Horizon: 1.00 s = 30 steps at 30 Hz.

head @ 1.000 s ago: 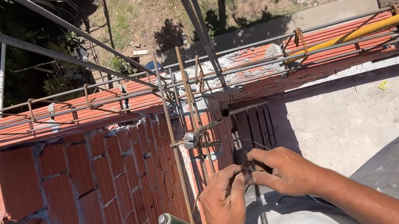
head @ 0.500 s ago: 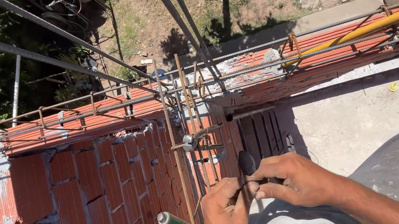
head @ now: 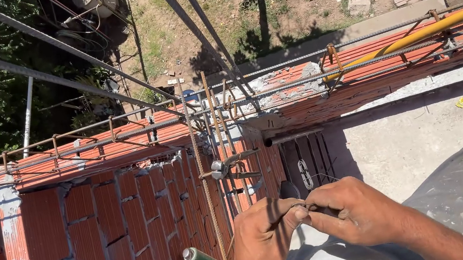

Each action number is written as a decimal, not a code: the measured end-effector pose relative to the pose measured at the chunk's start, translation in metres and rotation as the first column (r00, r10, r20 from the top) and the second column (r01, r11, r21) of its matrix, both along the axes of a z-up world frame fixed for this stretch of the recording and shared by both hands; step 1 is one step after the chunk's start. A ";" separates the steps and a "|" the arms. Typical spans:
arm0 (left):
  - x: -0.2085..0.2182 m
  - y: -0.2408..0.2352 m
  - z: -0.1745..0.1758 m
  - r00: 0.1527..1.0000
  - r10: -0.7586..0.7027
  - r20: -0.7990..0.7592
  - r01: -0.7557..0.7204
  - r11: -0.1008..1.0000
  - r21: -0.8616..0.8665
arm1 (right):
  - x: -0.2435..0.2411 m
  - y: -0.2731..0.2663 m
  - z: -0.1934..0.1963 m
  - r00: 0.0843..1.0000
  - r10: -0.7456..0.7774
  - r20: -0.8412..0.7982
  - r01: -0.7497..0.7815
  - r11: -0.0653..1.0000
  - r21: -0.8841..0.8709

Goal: Securing rebar joints by twisting wire with pliers on a construction site wall.

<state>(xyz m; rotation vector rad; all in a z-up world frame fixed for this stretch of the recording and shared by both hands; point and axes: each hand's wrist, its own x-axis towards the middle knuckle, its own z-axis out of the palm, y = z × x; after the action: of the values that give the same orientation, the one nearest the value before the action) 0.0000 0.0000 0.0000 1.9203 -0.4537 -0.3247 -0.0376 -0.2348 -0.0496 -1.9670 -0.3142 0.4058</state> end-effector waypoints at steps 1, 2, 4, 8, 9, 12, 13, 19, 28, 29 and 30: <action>0.002 0.000 0.000 0.998 -0.041 0.048 0.041 0.999 -0.001 | 0.000 -0.001 0.006 0.999 -0.017 -0.048 0.020 0.999 0.050; 0.004 0.002 0.002 0.998 -0.040 0.049 0.040 0.999 -0.002 | -0.002 -0.004 -0.002 0.999 -0.017 -0.048 0.019 0.999 0.049; 0.009 0.006 0.005 0.972 -0.228 0.064 0.220 0.970 0.106 | -0.006 -0.012 -0.017 0.991 0.082 -0.102 -0.056 0.970 0.238; 0.017 0.014 0.024 0.877 -0.480 -0.033 0.454 0.804 0.384 | -0.003 -0.024 -0.003 0.941 0.259 -0.219 -0.170 0.918 0.358; 0.020 0.014 0.032 0.840 -0.535 -0.089 0.515 0.736 0.438 | -0.001 -0.024 0.001 0.908 0.301 -0.291 -0.196 0.920 0.340; 0.031 0.021 0.041 0.811 -0.556 -0.181 0.576 0.708 0.408 | 0.011 -0.015 0.030 0.799 0.340 -0.496 -0.146 0.910 0.389; 0.036 0.023 0.040 0.813 -0.541 -0.216 0.582 0.745 0.325 | 0.015 -0.011 0.043 0.710 0.337 -0.619 -0.046 0.898 0.437; 0.023 0.020 0.038 0.675 -0.336 -0.658 0.398 0.916 -0.059 | 0.005 -0.023 0.044 0.712 0.358 -0.604 0.021 0.849 0.528; 0.030 0.014 0.045 0.621 -0.613 -0.488 0.774 0.578 0.259 | -0.003 -0.016 0.060 0.781 0.329 -0.530 -0.356 0.933 0.054; 0.030 0.012 0.049 0.625 -0.611 -0.486 0.771 0.582 0.259 | -0.002 -0.015 0.065 0.781 0.332 -0.529 -0.361 0.931 0.051; 0.031 0.011 0.052 0.603 -0.638 -0.479 0.795 0.525 0.303 | -0.001 -0.014 0.071 0.777 0.330 -0.536 -0.395 0.919 -0.007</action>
<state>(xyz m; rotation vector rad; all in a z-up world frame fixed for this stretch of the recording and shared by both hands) 0.0308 0.0111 0.0522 2.0037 -1.0496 -1.4201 -0.0381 -0.2485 0.0210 -1.8146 -0.3179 1.2191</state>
